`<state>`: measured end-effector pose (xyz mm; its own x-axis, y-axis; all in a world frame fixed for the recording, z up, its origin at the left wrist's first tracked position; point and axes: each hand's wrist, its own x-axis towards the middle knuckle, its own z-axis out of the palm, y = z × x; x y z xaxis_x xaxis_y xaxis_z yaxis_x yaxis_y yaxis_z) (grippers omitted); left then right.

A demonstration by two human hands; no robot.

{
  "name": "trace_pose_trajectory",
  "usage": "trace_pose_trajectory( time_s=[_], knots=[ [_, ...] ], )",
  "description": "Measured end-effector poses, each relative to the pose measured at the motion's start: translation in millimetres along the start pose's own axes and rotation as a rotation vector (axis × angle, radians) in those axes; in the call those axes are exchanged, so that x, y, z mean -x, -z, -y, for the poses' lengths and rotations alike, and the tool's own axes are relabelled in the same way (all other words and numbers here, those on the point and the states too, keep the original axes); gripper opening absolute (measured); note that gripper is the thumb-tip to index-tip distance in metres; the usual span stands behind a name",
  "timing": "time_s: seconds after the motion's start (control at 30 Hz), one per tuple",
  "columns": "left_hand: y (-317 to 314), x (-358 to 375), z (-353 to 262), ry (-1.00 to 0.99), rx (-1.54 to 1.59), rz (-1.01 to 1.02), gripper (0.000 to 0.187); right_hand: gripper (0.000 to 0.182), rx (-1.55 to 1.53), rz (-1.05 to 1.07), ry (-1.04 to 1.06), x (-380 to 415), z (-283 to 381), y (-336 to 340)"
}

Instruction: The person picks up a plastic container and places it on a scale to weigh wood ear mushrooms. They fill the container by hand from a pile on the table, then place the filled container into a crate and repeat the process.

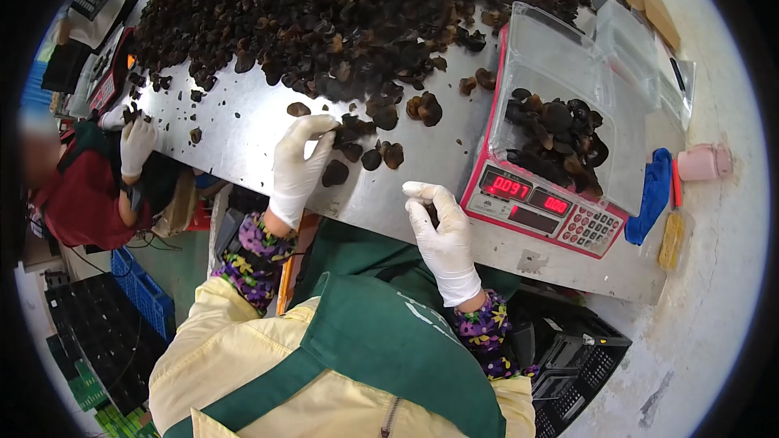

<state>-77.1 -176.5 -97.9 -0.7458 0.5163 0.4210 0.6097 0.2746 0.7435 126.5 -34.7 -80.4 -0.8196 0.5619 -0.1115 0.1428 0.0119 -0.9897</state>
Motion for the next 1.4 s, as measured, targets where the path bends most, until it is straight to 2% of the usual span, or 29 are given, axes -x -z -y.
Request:
trace_pose_trajectory(
  time_s=[0.07, 0.13, 0.17, 0.23, 0.27, 0.3, 0.4, 0.43, 0.5, 0.53, 0.57, 0.63, 0.67, 0.77, 0.9, 0.97, 1.03, 1.1, 1.13, 1.17, 1.27, 1.3, 1.4],
  knots=[
    [17, 14, 0, 0.022, -0.032, -0.039, 0.019, 0.022, 0.057, -0.017, 0.051, -6, 1, -3],
    [30, 32, 10, -0.025, -0.154, 0.018, 0.034, 0.026, 0.364, 0.0, 0.267, -15, 10, -3],
    [31, 38, 5, -0.021, -0.159, 0.017, 0.034, 0.026, 0.361, 0.006, 0.266, -20, 12, -6],
    [31, 45, -5, 0.001, -0.168, 0.011, 0.05, 0.03, 0.549, -0.028, 0.341, -30, 16, -15],
    [32, 43, -5, -0.004, -0.257, 0.092, 0.072, 0.036, 0.597, -0.014, 0.323, -34, 16, -18],
    [29, 39, -6, -0.004, -0.256, 0.089, 0.072, 0.036, 0.599, -0.013, 0.326, -40, 16, -22],
    [11, 21, -7, -0.176, -0.405, 0.123, 0.093, 0.044, 0.798, -0.06, 0.423, -58, 8, -34],
    [4, 19, -7, -0.18, -0.401, 0.12, 0.093, 0.044, 0.801, -0.064, 0.427, -62, -1, -35],
    [-5, 16, -6, -0.063, -0.333, 0.207, 0.089, 0.031, 0.907, -0.09, 0.455, -66, -8, -35],
    [-7, 18, -5, -0.117, -0.329, 0.171, 0.067, 0.031, 0.909, -0.093, 0.456, -65, -12, -33],
    [-7, 23, -2, -0.118, -0.327, 0.171, 0.067, 0.027, 0.88, -0.132, 0.502, -60, -12, -32],
    [-2, 37, 4, -0.173, -0.352, 0.215, 0.043, 0.023, 0.851, -0.168, 0.543, -50, -13, -29],
    [1, 41, 0, -0.186, -0.327, 0.173, 0.029, 0.022, 0.838, -0.163, 0.553, -45, -13, -26],
    [6, 53, 0, -0.123, -0.272, 0.168, 0.032, 0.019, 0.796, -0.158, 0.571, -32, -15, -24],
    [-3, 44, -16, -0.102, -0.266, 0.086, 0.035, 0.022, 0.575, -0.113, 0.531, -19, -8, -21],
    [-6, 29, -33, -0.204, -0.355, 0.159, 0.039, 0.024, 0.498, -0.087, 0.487, -13, 3, -17],
    [-12, 29, -32, -0.238, -0.415, 0.212, 0.037, 0.029, 0.459, -0.089, 0.548, -7, 18, -9],
    [-17, 35, -21, -0.177, -0.444, 0.321, 0.028, 0.034, 0.478, -0.13, 0.64, -3, 41, 11],
    [-15, 37, -18, -0.203, -0.454, 0.303, 0.02, 0.039, 0.496, -0.164, 0.699, -1, 53, 27],
    [-14, 39, -15, -0.213, -0.449, 0.298, 0.02, 0.043, 0.516, -0.198, 0.733, 0, 66, 45],
    [-11, 42, -14, -0.131, -0.321, 0.202, 0.013, 0.036, 0.633, -0.432, 0.828, -17, 106, 89],
    [-12, 36, -23, -0.141, -0.321, 0.2, 0.013, 0.034, 0.699, -0.482, 0.802, -24, 115, 100],
    [-19, 9, -72, -0.145, -0.057, 0.043, 0.018, 0.036, 0.838, -0.326, 0.595, -45, 125, 122]
  ],
)
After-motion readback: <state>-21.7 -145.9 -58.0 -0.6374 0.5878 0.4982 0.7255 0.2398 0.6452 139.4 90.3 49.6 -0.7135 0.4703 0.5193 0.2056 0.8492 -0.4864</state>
